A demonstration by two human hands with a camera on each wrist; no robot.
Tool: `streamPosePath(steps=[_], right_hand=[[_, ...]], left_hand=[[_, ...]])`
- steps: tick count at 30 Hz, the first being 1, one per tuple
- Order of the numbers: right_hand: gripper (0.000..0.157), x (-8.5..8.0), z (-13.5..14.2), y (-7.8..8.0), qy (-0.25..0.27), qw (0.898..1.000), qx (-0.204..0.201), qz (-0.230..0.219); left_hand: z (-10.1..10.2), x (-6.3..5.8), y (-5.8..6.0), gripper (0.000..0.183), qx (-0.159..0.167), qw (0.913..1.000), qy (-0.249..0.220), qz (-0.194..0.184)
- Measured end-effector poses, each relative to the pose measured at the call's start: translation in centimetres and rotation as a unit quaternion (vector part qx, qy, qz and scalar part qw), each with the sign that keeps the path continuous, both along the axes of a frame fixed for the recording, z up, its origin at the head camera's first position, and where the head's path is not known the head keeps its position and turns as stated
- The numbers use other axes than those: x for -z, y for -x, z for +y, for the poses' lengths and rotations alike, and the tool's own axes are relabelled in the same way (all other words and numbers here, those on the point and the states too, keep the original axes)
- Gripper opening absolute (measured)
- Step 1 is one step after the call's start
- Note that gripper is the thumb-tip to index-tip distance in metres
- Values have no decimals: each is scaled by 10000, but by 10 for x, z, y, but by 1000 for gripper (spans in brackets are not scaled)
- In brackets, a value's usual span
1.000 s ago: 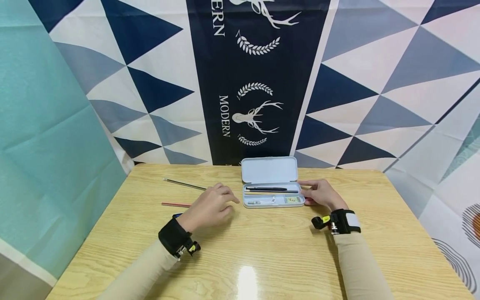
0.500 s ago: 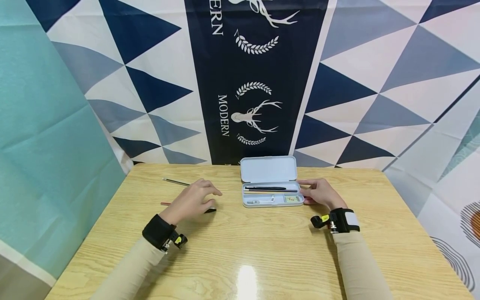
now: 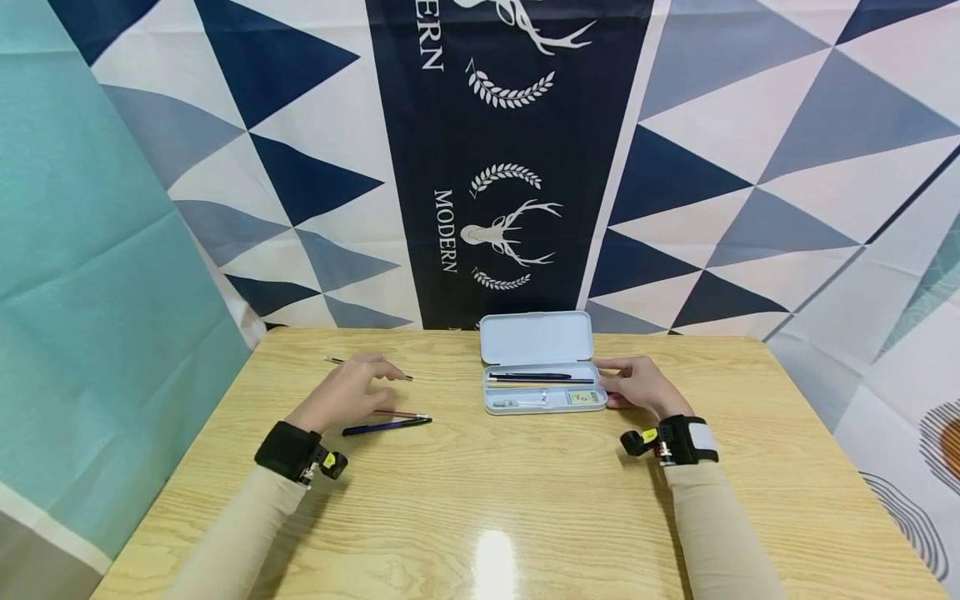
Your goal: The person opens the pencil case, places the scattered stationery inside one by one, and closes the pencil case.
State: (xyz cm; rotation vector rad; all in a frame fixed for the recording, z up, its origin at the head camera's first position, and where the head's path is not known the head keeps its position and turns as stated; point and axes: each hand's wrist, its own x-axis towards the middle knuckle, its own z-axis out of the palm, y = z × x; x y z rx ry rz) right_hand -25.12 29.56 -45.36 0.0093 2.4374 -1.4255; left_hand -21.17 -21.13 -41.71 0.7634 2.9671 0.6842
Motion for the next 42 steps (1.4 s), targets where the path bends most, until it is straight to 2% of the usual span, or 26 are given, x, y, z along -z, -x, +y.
streamPosePath(steps=[8,15,18,22,24,26,29,33,42], right_hand=[[56,2,1,2,-68,10000,42,-13],[57,2,1,1,-40,10000,5,16],[57,1,1,1,-13,10000,-9,22],[57,1,1,1,-7,10000,6,18],[56,1,1,1,-14,10000,13,17],[56,1,0,1,-30,10000,22,4],[56,2,1,1,-50,10000,37,-23],[56,2,1,2,-72,10000,36,-6],[56,-1,0,0,-71,10000,18,3]], left_hand=[[-27,-1,5,32,-11,9974,-141,-710],[-40,3,6,33,5,9965,1,-835],[-48,10,12,37,113,9957,-61,-919],[-61,30,21,34,480,9963,-198,-682],[-64,33,21,32,512,9963,-207,-664],[-64,34,19,32,443,9962,-176,-725],[-57,24,11,31,179,9949,-6,-992],[-53,22,5,30,20,9942,198,-1055],[-49,23,4,26,-174,9917,116,-1271]])
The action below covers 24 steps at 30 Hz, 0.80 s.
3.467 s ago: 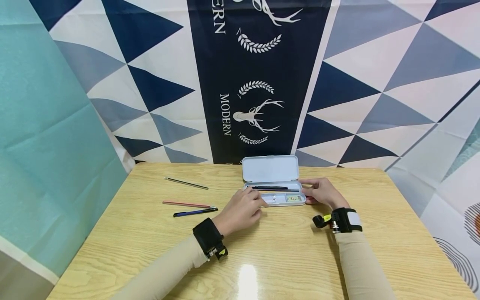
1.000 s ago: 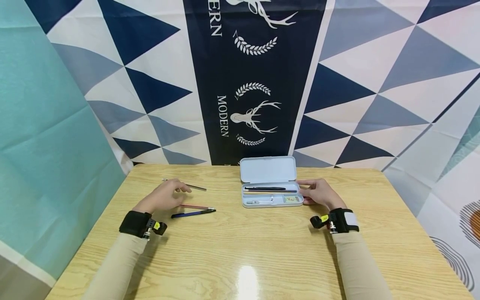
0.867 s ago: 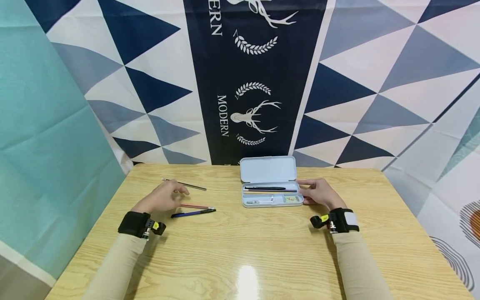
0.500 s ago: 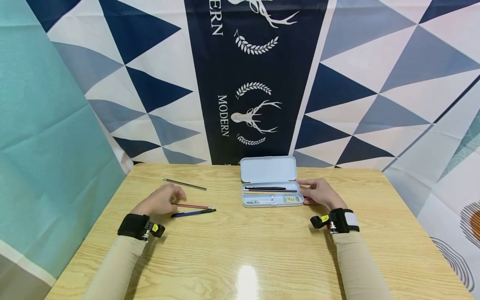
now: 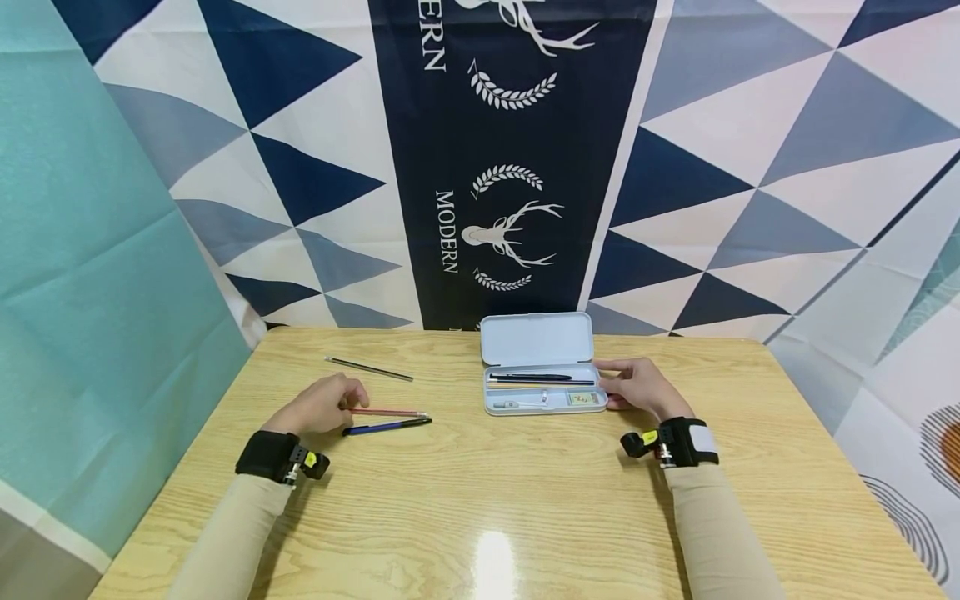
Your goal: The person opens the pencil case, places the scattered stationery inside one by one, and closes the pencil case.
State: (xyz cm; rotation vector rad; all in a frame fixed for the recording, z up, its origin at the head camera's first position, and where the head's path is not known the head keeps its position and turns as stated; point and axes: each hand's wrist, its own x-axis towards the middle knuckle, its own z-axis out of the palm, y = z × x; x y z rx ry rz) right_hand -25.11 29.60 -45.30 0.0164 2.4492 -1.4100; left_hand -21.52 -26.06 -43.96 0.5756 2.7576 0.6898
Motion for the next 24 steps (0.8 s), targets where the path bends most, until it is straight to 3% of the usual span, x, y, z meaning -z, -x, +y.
streamPosePath(steps=[24], right_hand=[[56,1,-1,1,18,10000,12,11]], left_hand=[[6,-3,-1,21,96,9993,-3,-368]])
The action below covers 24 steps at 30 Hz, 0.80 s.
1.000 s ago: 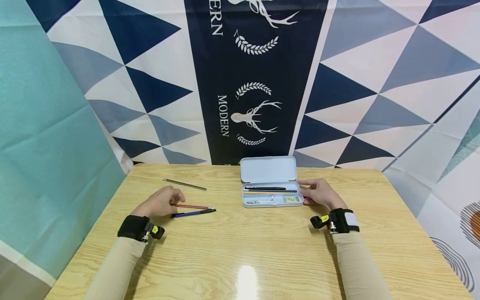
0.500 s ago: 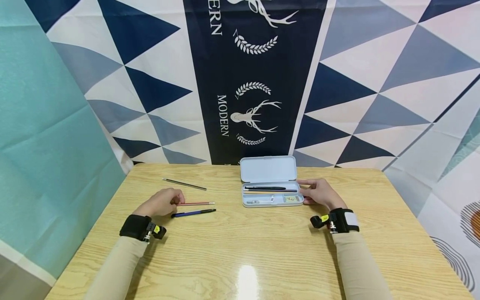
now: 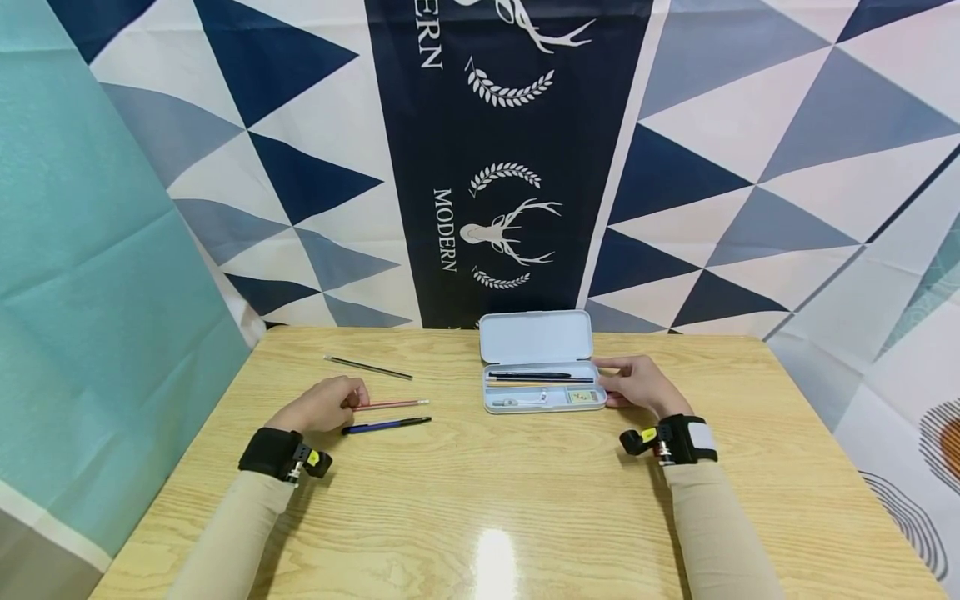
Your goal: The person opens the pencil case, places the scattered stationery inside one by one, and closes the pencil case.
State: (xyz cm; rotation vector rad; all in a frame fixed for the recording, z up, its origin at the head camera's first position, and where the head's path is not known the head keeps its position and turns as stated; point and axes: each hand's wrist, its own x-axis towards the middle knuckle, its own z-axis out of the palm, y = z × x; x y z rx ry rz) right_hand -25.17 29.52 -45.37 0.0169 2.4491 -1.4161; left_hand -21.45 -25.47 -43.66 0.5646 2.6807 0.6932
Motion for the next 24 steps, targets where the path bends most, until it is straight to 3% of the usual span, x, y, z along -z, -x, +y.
streamPosePath(steps=[10,24], right_hand=[[56,1,1,2,-63,10000,11,-44],[55,-2,0,0,-101,9999,34,-49]], left_hand=[[0,-1,0,24,17,10000,-27,35],[-1,-8,3,18,191,9981,-317,487]])
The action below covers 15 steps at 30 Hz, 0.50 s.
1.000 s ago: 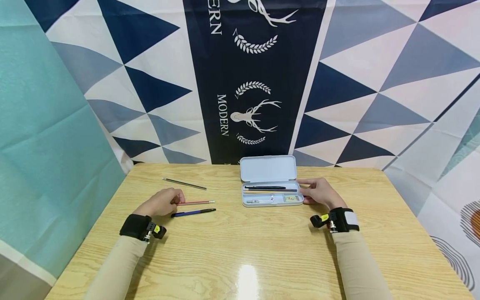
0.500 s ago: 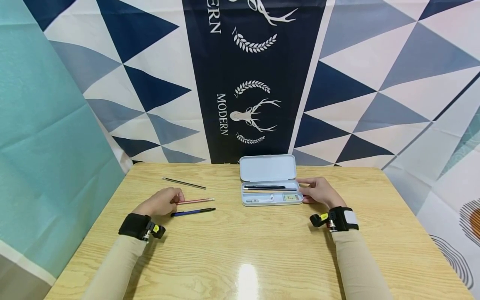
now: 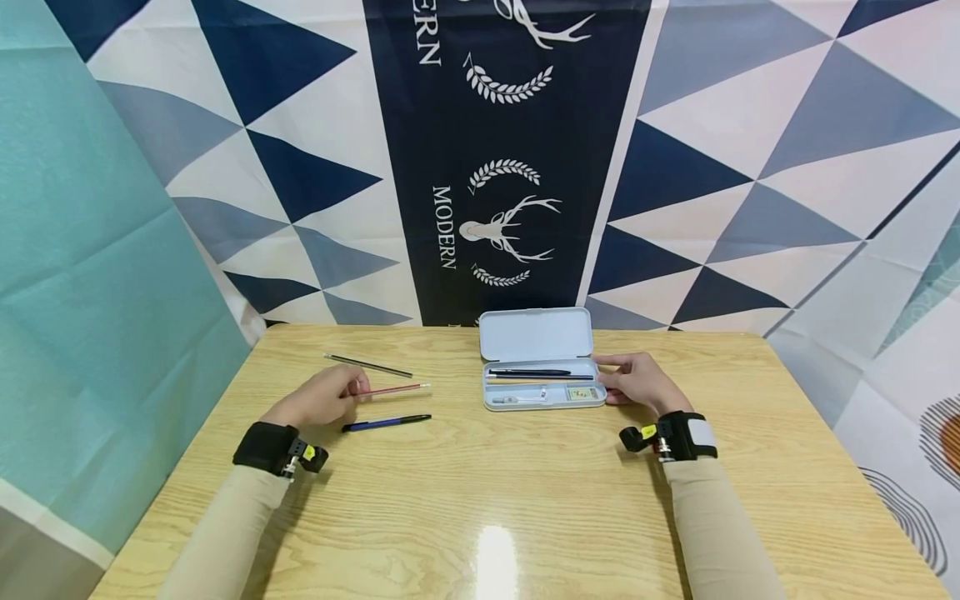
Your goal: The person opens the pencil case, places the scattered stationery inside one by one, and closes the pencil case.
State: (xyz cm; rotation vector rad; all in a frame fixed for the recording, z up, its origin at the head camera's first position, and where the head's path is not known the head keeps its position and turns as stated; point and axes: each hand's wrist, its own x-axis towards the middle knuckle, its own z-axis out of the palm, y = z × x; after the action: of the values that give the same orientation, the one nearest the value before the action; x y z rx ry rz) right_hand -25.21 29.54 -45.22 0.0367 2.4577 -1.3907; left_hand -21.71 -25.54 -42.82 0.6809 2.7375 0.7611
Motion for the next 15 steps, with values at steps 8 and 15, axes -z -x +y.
streamPosePath(steps=[8,15], right_hand=[[56,0,0,-1,26,10000,-6,0],[56,0,0,-1,-32,10000,-1,-14]], left_hand=[[3,-7,2,3,63,9993,-21,365],[8,-16,3,7,-16,9977,77,672]])
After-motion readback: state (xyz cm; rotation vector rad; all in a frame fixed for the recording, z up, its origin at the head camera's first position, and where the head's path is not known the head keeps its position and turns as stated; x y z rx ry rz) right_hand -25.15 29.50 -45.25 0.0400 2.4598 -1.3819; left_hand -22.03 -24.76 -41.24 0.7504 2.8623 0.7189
